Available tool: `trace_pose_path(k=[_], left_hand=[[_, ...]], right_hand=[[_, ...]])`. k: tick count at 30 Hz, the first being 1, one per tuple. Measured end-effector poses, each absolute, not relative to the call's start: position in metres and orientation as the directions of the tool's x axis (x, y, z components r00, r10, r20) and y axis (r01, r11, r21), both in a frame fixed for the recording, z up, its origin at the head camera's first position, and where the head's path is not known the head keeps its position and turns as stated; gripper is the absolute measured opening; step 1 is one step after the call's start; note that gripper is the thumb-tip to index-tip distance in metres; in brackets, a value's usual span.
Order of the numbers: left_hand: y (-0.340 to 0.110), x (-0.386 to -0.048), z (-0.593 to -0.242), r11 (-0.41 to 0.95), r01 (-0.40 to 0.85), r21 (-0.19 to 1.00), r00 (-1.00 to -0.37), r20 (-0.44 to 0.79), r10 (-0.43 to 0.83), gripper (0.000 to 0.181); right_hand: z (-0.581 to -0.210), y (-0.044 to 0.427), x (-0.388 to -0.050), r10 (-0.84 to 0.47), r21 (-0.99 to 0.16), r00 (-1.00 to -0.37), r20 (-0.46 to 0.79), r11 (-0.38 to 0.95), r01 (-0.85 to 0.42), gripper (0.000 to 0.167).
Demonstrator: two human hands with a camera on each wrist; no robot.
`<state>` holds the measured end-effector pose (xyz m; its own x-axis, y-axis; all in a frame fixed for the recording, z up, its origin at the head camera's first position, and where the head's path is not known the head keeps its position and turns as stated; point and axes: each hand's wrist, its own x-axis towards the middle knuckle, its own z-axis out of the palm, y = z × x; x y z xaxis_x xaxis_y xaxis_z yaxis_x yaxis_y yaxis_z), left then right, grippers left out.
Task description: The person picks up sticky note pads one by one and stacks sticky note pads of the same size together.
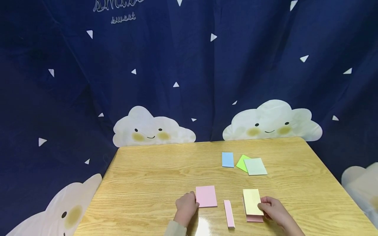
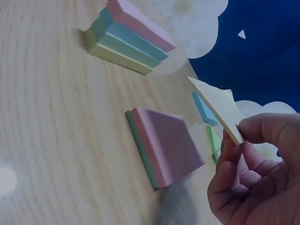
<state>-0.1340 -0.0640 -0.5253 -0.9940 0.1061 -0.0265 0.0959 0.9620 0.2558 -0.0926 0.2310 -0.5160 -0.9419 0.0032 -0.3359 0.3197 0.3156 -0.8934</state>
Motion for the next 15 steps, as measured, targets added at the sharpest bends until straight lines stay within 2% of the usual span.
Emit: trace_pose_path(k=[4,11,15], left_hand=[[-0.064,-0.134,-0.524,0.962,0.096,0.256,-0.993,-0.038,0.109,0.024],[-0.063,-0.135,-0.525,0.962,0.081,0.261,-0.992,-0.074,0.103,0.023],[-0.063,-0.135,-0.525,0.963,0.076,0.26,-0.993,-0.07,0.098,0.023]], right_hand=[[-0.52,0.233,-0.09,-0.008,-0.888,-0.94,-0.342,0.328,0.321,0.028],[-0.528,0.232,-0.088,0.05,-0.873,-0.931,-0.361,0.333,0.356,0.027],[-0.533,0.233,-0.087,0.016,-0.88,-0.936,-0.352,0.334,0.337,0.027]])
